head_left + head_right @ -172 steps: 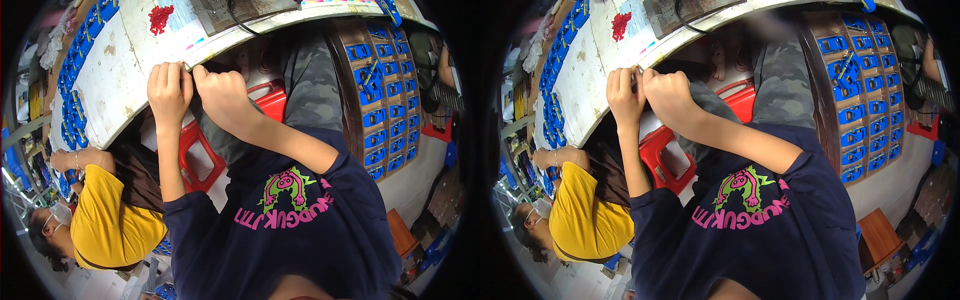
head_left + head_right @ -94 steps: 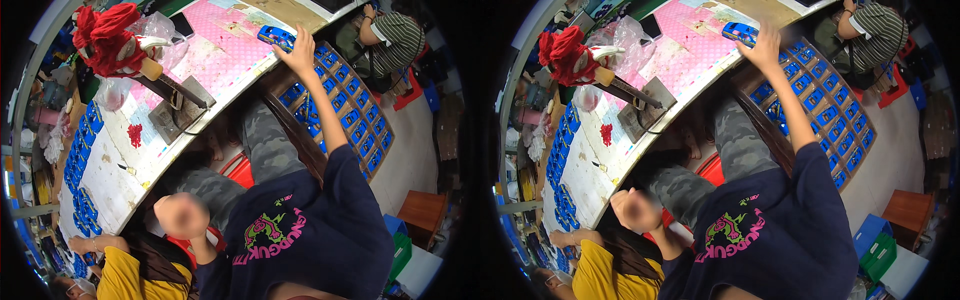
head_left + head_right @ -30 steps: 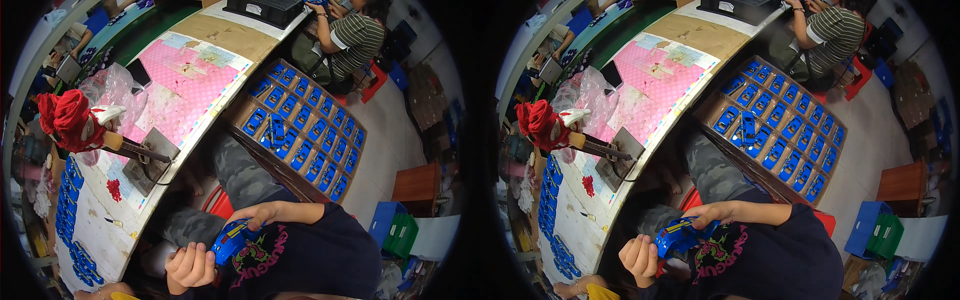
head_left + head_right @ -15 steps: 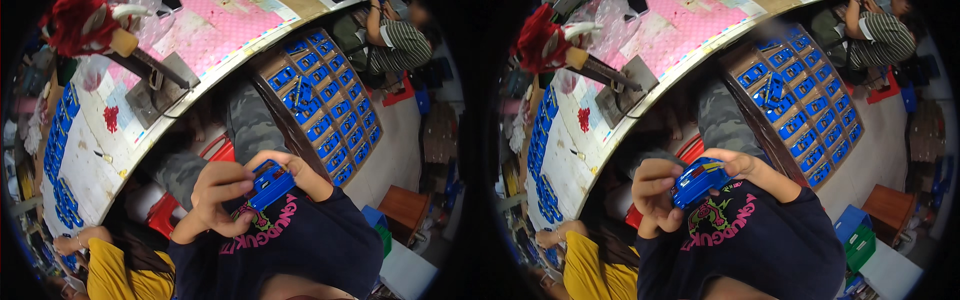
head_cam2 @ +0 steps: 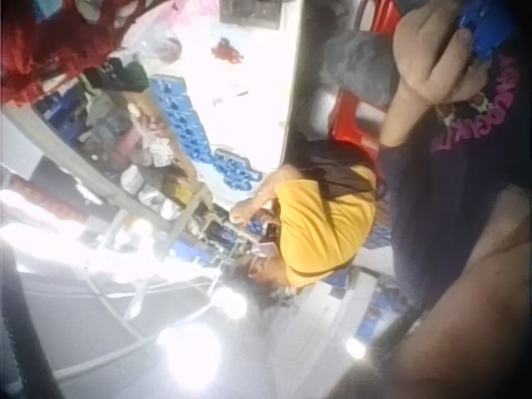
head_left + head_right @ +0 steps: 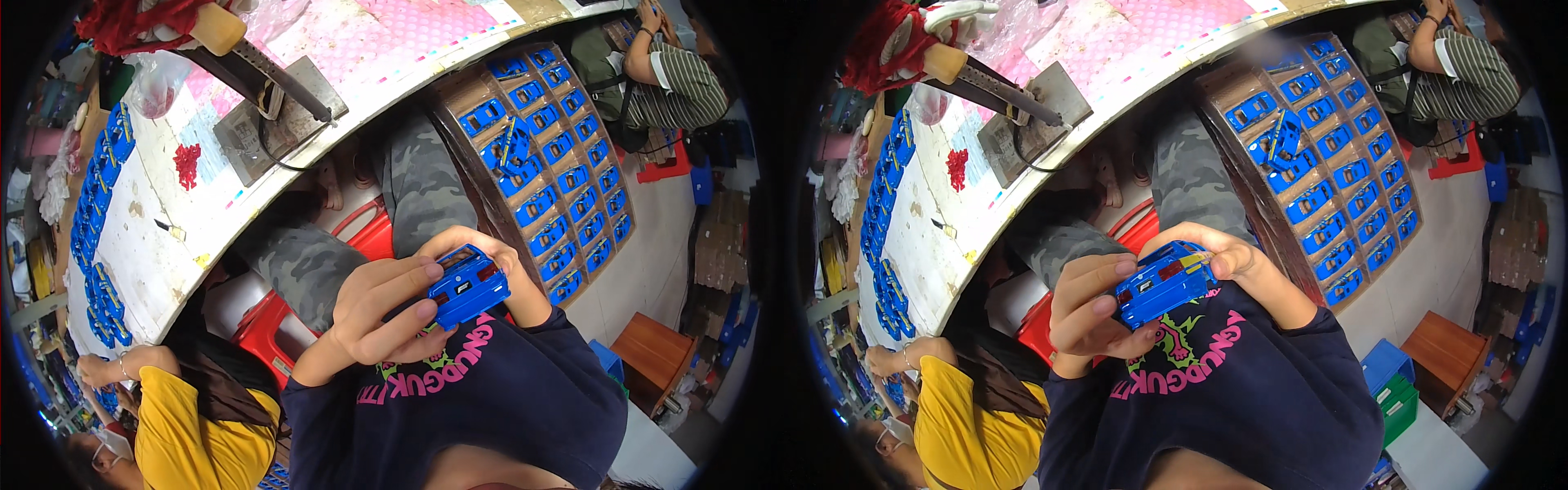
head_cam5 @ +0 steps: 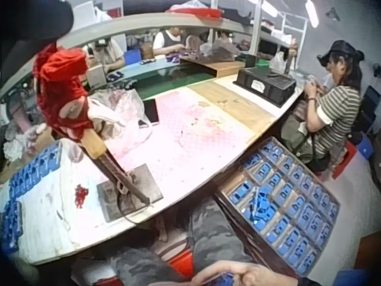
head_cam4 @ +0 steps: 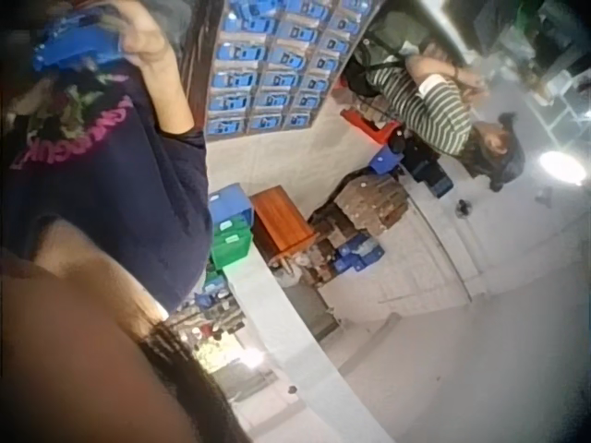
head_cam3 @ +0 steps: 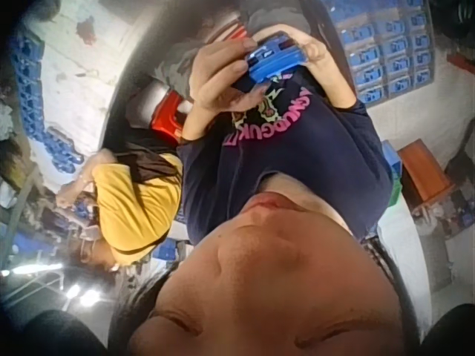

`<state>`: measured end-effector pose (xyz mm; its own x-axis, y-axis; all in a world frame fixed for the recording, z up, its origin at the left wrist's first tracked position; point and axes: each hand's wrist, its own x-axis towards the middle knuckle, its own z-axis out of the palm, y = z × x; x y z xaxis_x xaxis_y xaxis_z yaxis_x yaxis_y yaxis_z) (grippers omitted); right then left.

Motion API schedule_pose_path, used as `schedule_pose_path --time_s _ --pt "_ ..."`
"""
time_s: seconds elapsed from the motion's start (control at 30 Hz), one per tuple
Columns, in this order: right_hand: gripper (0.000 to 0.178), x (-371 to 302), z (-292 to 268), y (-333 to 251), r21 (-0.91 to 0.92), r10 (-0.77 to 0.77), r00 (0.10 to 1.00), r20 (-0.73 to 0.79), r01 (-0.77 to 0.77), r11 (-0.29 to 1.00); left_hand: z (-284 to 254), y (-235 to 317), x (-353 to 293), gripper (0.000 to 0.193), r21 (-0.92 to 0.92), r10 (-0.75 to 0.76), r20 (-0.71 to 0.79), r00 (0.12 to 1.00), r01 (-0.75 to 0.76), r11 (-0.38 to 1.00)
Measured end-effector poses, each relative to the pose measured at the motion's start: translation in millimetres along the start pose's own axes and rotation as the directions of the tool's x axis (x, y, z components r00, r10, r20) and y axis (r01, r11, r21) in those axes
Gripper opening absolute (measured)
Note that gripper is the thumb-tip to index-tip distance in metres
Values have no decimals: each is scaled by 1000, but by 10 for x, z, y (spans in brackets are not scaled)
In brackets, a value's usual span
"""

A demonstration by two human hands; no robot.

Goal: The person repeatedly picks up blue plastic car-shaped frames and uses a heated metal rod to smooth or melt edges and seams. They handle the parts one by one, rotating them to access different sides, and place the finished pieces into a cardboard tray.

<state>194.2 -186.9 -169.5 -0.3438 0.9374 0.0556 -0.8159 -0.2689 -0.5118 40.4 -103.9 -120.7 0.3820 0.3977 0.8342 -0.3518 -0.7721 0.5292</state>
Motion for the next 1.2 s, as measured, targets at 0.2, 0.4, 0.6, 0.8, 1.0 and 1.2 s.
schedule_pose_path --time_s 0.2,0.4,0.6,0.8,1.0,1.2 --pt "83 91 0 -92 -23 155 985 -69 -157 987 -58 -25 -153 42 183 -190 6 982 186 965" --pt "91 136 -47 -15 208 55 990 -130 -26 978 -104 -221 -562 23 -20 -769 -239 593 789 614" --pt "72 424 -100 -3 -344 -199 900 -388 59 937 -47 -458 -612 12 -175 -872 -305 382 878 445" --pt "52 719 -200 -150 -551 -393 785 -479 80 831 0 -496 -352 29 -286 -858 -273 436 814 505" --pt "47 967 -115 -370 -826 -585 760 -283 117 551 -18 -552 -182 45 -379 -875 -265 406 790 482" --pt "52 1075 -65 -497 -929 -644 735 -213 52 367 -44 -620 -72 51 -481 -887 -237 396 745 462"
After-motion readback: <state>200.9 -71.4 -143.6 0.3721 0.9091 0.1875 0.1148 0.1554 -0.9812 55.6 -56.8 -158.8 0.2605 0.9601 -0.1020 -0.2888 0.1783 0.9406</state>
